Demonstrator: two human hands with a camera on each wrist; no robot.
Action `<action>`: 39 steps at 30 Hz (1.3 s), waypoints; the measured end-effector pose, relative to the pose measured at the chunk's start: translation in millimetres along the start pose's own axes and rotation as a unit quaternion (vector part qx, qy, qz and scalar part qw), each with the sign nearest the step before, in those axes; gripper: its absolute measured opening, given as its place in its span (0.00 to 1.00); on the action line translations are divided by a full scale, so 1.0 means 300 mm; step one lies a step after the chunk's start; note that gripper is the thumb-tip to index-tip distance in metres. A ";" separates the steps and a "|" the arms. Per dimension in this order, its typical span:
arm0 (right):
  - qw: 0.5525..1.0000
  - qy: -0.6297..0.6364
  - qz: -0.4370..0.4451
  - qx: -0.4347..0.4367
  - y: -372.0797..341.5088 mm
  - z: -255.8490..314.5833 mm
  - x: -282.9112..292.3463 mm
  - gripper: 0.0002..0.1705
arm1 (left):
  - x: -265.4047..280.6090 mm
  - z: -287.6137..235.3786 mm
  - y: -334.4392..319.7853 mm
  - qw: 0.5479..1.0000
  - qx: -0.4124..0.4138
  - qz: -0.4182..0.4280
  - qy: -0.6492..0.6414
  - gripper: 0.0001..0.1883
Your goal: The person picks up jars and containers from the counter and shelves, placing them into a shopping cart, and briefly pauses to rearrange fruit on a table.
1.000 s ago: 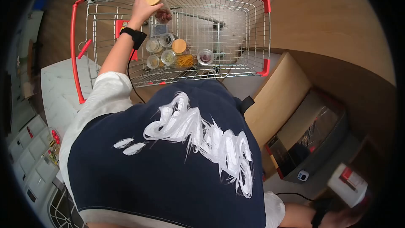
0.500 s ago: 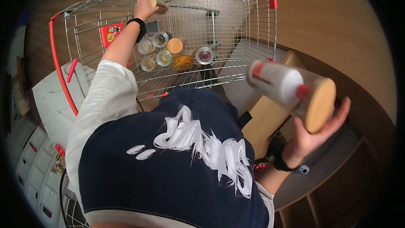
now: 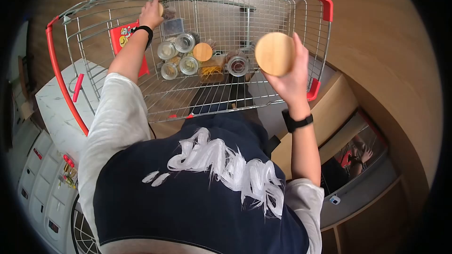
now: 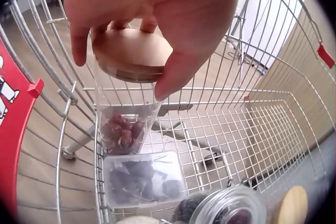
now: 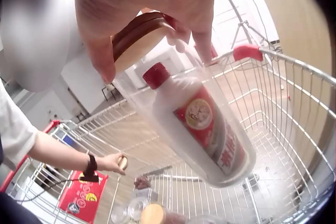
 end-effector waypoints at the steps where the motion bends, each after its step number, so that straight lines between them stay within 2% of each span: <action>1: 0.999 -0.026 0.018 0.035 0.026 -0.021 -0.044 0.64 | -0.006 0.007 -0.006 1.000 0.001 -0.002 0.014 0.38; 5: 0.998 -0.025 0.057 0.020 0.082 -0.119 -0.226 0.63 | -0.009 0.062 -0.020 0.999 0.016 0.012 0.034 0.38; 7: 0.996 -0.036 0.075 0.024 0.094 -0.159 -0.317 0.62 | -0.014 0.087 -0.023 0.998 0.008 -0.014 0.054 0.38; 9: 0.994 -0.044 0.092 0.026 0.089 -0.206 -0.400 0.60 | -0.021 0.097 -0.045 0.998 0.016 0.011 0.053 0.39; 11: 0.990 -0.031 0.137 0.027 0.088 -0.240 -0.474 0.58 | -0.019 0.102 -0.073 0.999 0.014 -0.032 0.005 0.40; 14: 0.983 -0.026 0.177 0.034 0.073 -0.259 -0.545 0.55 | -0.011 0.116 -0.118 0.998 0.010 -0.045 -0.039 0.40; 18: 0.971 -0.030 0.231 0.051 0.037 -0.231 -0.620 0.53 | 0.044 0.155 -0.161 0.996 -0.015 -0.080 -0.040 0.38; 20: 0.966 -0.031 0.250 0.057 0.011 -0.229 -0.637 0.54 | 0.080 0.159 -0.218 0.995 -0.004 -0.045 -0.085 0.35; 27: 0.956 -0.039 0.266 0.117 -0.044 -0.179 -0.689 0.54 | 0.179 0.163 -0.509 0.989 -0.018 -0.073 -0.130 0.25; 29: 0.956 -0.061 0.267 0.101 -0.067 -0.173 -0.696 0.55 | 0.199 0.173 -0.573 0.982 0.007 -0.056 -0.183 0.22; 31: 0.951 -0.114 0.278 0.067 -0.081 -0.158 -0.685 0.56 | 0.232 0.159 -0.634 0.979 0.003 -0.057 -0.198 0.21; 35: 0.942 -0.134 0.306 0.017 -0.077 -0.127 -0.652 0.56 | 0.290 0.118 -0.688 0.974 -0.002 -0.031 -0.225 0.20; 37: 0.950 -0.119 0.288 0.024 -0.075 -0.147 -0.632 0.54 | 0.320 0.073 -0.691 0.971 -0.019 -0.003 -0.237 0.20; 39: 0.962 -0.067 0.266 -0.003 -0.069 -0.121 -0.549 0.43 | 0.350 0.011 -0.691 0.970 -0.023 0.069 -0.232 0.20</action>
Point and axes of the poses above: each hand's wrist, its own y-axis towards the middle knuckle, its own x-axis out of the back of the hand, z = x × y, the point moved 2 cm from there along y, towards the middle knuckle, and after that the axes turned 7 degrees about x, right-handed, at the moved point
